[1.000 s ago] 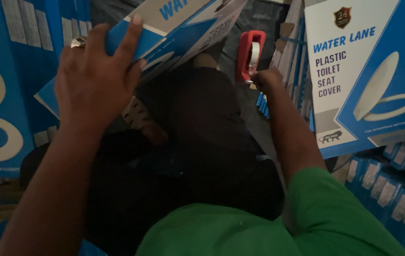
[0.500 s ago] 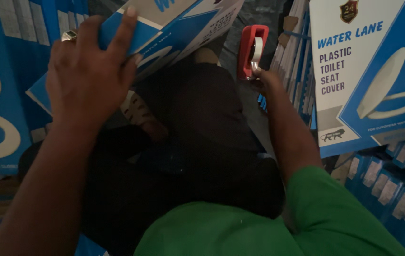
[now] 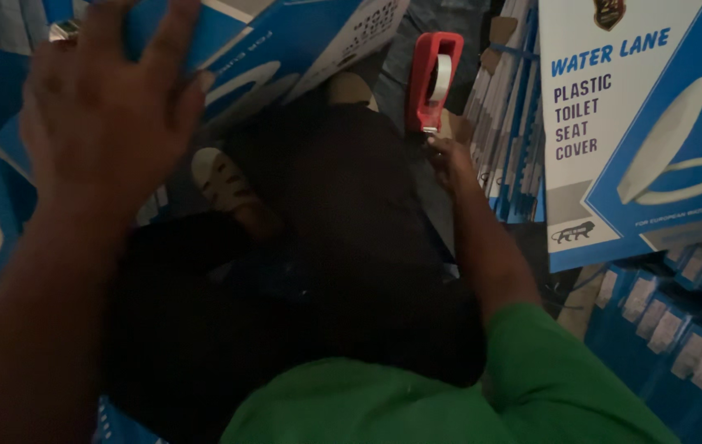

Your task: The person sits on the floor and repeatedly folds and tapes blue product boxes labeled 'Water Lane Plastic Toilet Seat Cover.' They use a handheld tape dispenser to seal the boxes and place the finished boxes into a stack.

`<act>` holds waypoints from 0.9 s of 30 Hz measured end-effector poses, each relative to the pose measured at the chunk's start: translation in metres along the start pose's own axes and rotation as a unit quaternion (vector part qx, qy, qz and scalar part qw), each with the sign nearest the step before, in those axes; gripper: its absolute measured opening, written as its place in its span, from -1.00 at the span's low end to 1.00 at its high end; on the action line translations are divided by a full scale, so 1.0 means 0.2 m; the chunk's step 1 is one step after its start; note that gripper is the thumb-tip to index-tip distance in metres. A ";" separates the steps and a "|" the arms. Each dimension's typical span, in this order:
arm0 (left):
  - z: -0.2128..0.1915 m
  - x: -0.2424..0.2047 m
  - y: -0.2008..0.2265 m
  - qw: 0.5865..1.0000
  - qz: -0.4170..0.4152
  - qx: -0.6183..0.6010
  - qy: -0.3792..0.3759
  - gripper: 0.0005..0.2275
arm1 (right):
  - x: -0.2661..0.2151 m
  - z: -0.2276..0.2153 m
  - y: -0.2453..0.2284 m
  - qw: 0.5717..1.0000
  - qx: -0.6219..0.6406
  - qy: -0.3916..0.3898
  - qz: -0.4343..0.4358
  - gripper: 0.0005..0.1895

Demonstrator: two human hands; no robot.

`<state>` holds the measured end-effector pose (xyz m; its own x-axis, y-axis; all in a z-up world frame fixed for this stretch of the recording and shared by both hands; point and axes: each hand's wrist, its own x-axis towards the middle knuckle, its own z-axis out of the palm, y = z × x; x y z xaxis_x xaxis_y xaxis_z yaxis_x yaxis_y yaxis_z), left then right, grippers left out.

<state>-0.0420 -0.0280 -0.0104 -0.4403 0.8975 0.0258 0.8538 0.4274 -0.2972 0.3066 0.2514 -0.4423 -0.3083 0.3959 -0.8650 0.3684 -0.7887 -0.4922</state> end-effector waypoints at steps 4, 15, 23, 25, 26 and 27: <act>0.00 0.01 -0.01 1.000 0.004 0.015 -0.004 -0.45 | 0.15 -0.11 0.09 0.995 0.068 -0.071 -0.003 -0.79; 0.04 0.00 -0.03 0.998 0.034 0.048 0.006 -0.50 | 0.15 -0.17 0.16 0.997 0.028 -0.063 -0.020 -0.88; 0.03 0.02 -0.02 0.999 0.020 0.048 -0.007 -0.49 | 0.17 -0.13 0.19 0.993 0.047 -0.090 -0.059 -0.93; 0.04 0.01 -0.03 0.997 0.029 0.073 0.015 -0.50 | 0.18 -0.11 0.20 0.997 0.049 -0.059 -0.029 -0.87; 0.04 0.01 -0.03 0.996 0.032 0.079 0.019 -0.51 | 0.18 -0.10 0.20 0.998 0.049 -0.043 -0.015 -0.82; 0.05 0.00 -0.03 0.997 0.031 0.070 0.011 -0.51 | 0.20 -0.08 0.20 0.996 0.033 -0.065 -0.044 -0.86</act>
<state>-0.0505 -0.0313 -0.0183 -0.3797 0.9248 0.0235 0.8314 0.3523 -0.4297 0.3232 0.2429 -0.4981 -0.4492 0.4048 -0.7965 0.2773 -0.7843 -0.5550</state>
